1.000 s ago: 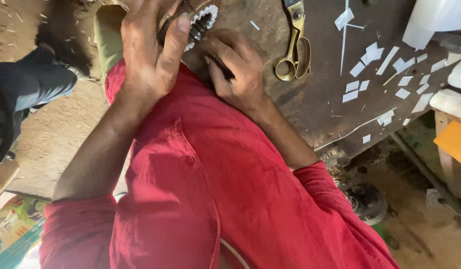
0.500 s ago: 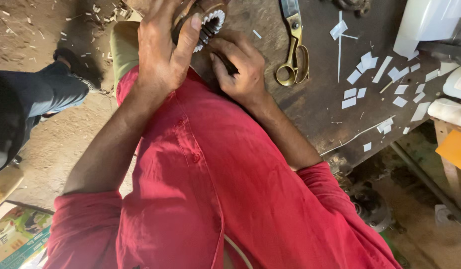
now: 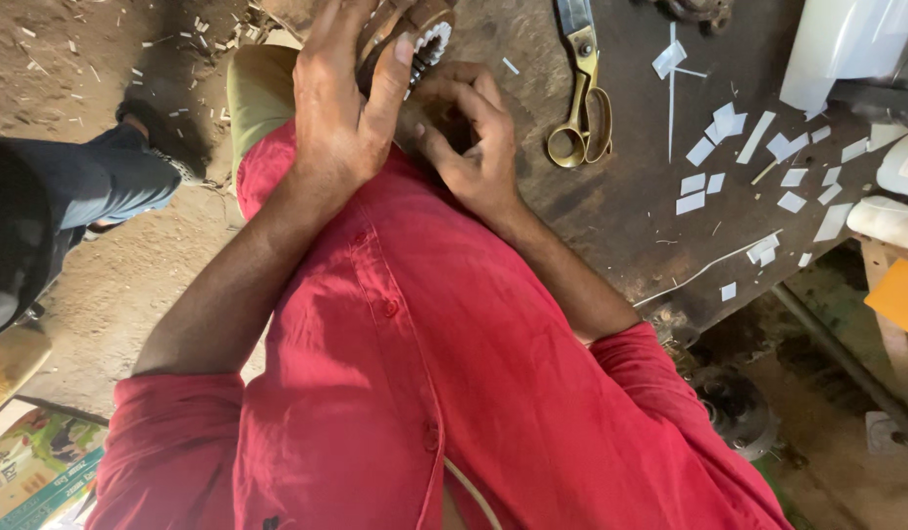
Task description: The person cuts small white rectangular pieces with scissors and inserts them into the slots of a circular metal stator component. The person repeats this process, filling the stator slots with the cut pieces.
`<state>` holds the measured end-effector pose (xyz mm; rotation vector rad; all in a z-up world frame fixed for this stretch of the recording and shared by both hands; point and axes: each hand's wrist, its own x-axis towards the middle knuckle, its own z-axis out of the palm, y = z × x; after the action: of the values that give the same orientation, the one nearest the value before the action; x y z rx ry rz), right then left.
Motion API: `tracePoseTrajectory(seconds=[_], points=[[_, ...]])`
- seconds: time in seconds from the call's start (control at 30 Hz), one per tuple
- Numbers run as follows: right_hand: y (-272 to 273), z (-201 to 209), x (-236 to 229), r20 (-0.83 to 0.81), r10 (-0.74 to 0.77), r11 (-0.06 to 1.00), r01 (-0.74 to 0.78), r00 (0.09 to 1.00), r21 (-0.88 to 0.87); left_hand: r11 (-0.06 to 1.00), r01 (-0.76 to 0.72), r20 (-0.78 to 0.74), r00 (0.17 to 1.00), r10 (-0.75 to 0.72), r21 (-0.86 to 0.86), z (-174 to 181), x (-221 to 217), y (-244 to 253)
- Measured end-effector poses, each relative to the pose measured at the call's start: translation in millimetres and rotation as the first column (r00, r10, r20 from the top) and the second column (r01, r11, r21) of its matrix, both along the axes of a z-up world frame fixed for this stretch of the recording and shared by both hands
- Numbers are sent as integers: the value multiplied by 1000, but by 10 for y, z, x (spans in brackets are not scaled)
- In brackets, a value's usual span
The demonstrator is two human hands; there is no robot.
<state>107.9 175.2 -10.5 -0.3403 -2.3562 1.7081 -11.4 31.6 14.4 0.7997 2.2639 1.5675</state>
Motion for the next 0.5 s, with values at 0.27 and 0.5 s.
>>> tracePoseTrajectory(seconds=[0.27, 0.5], points=[[79, -25, -46, -73, -41, 998, 38, 997, -46, 1000, -9, 23, 1000, 10, -12, -21, 13, 1], [-58, -104, -83, 52, -220, 970, 224, 974, -93, 998, 3, -21, 1000, -4, -57, -68, 45, 20]])
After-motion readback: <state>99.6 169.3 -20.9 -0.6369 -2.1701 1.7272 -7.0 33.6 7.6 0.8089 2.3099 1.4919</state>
